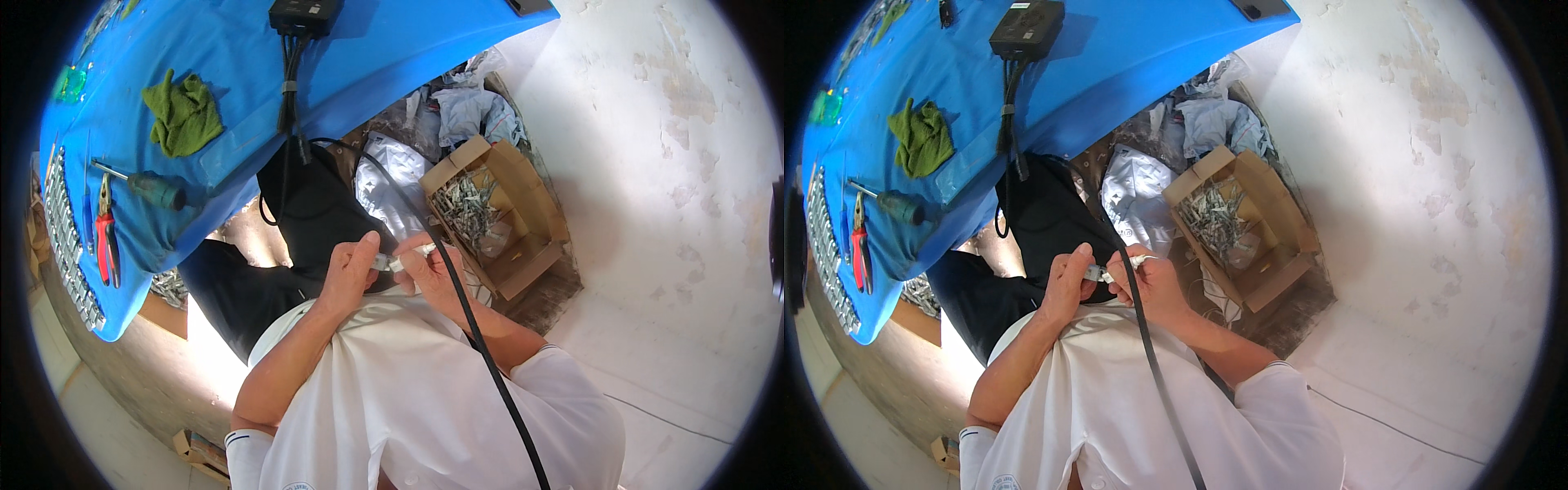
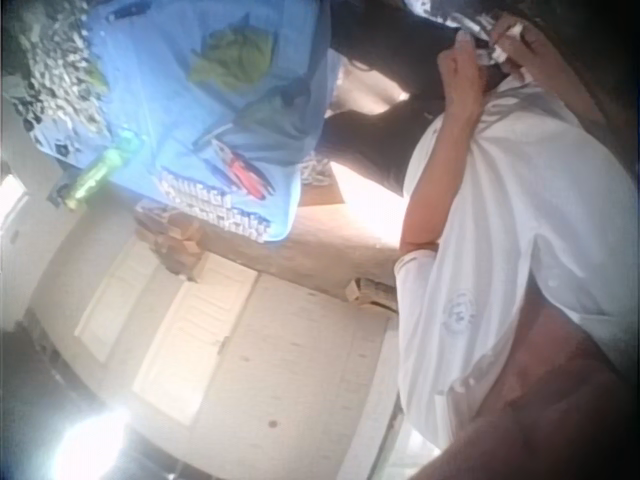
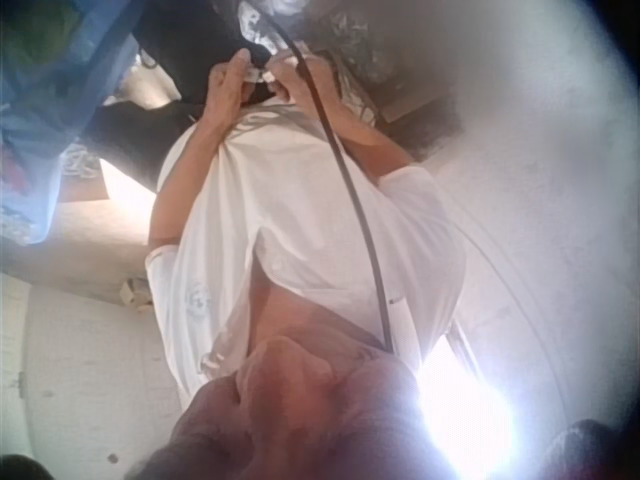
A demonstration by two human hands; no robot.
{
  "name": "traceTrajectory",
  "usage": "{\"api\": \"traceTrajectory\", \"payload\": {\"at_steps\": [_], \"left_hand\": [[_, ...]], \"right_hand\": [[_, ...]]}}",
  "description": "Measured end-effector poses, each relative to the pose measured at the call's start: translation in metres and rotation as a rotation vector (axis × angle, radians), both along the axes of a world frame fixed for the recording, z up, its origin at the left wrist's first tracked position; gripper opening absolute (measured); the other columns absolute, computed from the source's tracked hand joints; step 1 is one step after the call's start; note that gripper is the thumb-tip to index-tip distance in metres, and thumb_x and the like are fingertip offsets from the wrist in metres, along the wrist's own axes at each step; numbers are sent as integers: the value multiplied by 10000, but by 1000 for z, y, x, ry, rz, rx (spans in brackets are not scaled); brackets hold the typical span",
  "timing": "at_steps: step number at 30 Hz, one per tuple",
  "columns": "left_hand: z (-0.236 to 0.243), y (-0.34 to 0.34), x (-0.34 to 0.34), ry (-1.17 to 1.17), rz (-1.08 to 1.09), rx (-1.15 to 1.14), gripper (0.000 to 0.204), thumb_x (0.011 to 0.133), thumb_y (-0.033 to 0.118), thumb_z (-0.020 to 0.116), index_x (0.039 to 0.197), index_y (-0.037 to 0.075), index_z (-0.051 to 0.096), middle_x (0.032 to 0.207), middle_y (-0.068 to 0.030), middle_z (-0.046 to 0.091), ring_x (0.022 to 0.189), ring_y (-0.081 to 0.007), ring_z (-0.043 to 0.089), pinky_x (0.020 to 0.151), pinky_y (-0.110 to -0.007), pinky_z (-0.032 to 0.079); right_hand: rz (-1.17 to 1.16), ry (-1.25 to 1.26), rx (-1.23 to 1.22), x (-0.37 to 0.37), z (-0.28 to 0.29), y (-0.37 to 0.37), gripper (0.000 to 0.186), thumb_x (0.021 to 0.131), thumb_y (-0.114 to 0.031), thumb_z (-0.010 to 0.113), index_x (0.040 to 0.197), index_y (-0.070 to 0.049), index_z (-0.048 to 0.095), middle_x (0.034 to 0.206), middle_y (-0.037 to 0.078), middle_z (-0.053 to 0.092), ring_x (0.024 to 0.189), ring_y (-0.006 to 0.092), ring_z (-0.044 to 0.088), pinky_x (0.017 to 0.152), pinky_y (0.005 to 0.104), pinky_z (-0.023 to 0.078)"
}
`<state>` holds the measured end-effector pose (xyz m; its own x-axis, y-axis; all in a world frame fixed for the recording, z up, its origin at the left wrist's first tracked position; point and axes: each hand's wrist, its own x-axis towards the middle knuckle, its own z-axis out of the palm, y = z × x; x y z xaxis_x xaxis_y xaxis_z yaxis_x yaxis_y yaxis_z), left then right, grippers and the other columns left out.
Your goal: The person sits on the floor and uses a soldering iron to work on small electronic components held in their hands. They repeatedly apply the hot iron to the components, then set the tool down on a blue mat. The person also handles a small white plastic piece and places it into a cardboard box.
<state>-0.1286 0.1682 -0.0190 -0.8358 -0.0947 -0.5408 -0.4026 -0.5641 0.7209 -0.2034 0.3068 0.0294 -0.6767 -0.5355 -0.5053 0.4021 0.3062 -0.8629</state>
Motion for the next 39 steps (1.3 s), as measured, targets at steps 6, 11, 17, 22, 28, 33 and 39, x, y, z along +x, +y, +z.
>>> {"api": "traceTrajectory", "payload": {"at_steps": [6, 11, 17, 22, 28, 33, 39], "left_hand": [[0, 1, 1, -34, 3, 38, 558, 943, 502, 430, 552, 104, 425, 487, 36, 356, 423, -54, 281, 406, -239, 188], [2, -1, 4, -25, -65, 59, 555, 946, 493, 411, 558, 96, 432, 492, 36, 360, 432, -59, 275, 417, -247, 190], [16, -1, 5, -69, -100, 84, 530, 947, 444, 395, 551, 93, 428, 485, 35, 360, 432, -60, 261, 419, -253, 191], [4, -4, 7, -125, -88, 206, 512, 947, 406, 389, 528, 111, 378, 461, 29, 342, 408, -66, 252, 402, -250, 188], [6, -2, 6, -143, -64, 314, 490, 952, 389, 378, 546, 114, 380, 455, 34, 316, 393, -71, 248, 391, -241, 188], [13, 0, 8, -161, -137, 247, 452, 951, 389, 375, 592, 114, 386, 470, 36, 321, 383, -72, 258, 378, -244, 192], [1, -9, 5, -137, -20, 310, 459, 943, 407, 398, 578, 135, 340, 470, 40, 292, 379, -73, 255, 376, -237, 192]], "right_hand": [[10, -139, -26, -1, -9, -5, 326, 938, -326, 541, 769, -49, 510, 538, 18, 477, 402, 70, 423, 356, 224, 302], [-47, -626, -58, -10, -17, -9, 393, 945, -400, 461, 718, -80, 475, 459, 16, 393, 315, 109, 335, 301, 246, 235], [33, -925, -185, -13, -32, -2, 414, 942, -440, 428, 694, -110, 454, 442, 10, 361, 305, 116, 319, 293, 244, 227], [-7, -760, -15, -16, -18, -13, 449, 942, -496, 413, 707, -117, 459, 439, 4, 352, 319, 107, 320, 307, 242, 227], [140, -760, 7, -23, -18, -14, 445, 935, -510, 422, 734, -118, 486, 448, -5, 366, 329, 98, 312, 326, 245, 223], [326, -886, -29, -34, -25, -9, 400, 925, -469, 460, 807, -101, 563, 454, -20, 364, 325, 79, 281, 317, 236, 198], [129, -462, -62, -27, -19, -16, 365, 934, -407, 523, 756, -89, 529, 487, -16, 412, 355, 75, 326, 340, 228, 223]]}}
